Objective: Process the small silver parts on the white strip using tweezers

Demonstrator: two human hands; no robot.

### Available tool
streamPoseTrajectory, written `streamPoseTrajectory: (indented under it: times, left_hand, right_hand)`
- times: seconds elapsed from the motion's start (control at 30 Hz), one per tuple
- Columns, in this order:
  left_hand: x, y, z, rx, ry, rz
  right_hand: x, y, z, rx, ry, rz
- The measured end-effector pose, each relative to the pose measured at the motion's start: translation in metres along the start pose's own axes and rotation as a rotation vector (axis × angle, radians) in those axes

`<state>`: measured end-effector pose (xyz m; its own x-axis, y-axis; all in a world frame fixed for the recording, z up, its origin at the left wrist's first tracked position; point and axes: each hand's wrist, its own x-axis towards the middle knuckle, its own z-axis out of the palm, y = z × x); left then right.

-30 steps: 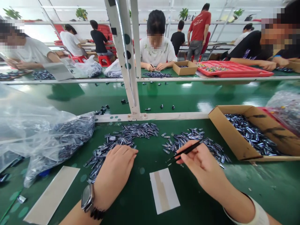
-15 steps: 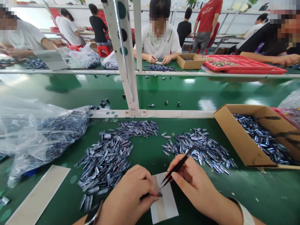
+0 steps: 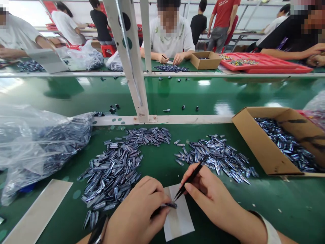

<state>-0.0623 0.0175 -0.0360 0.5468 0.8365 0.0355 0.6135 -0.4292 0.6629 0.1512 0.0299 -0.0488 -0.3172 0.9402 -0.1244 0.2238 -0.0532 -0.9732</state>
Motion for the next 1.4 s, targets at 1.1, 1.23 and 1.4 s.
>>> streamPoseTrajectory:
  times: [1.1,1.23,1.4]
  left_hand:
    - [0.0004,0.0002,0.0012,0.124,-0.003,0.035]
    - [0.0015,0.0007,0.0003,0.085,0.010,0.010]
    - [-0.0002,-0.0013,0.0037,0.186,0.045,0.117]
  right_hand:
    - [0.0006,0.0018,0.0028,0.094,0.019,0.101]
    - [0.0011,0.0033,0.0034,0.140,0.059,0.092]
    - [-0.0012,0.0060,0.0029,0.188,0.079,0.084]
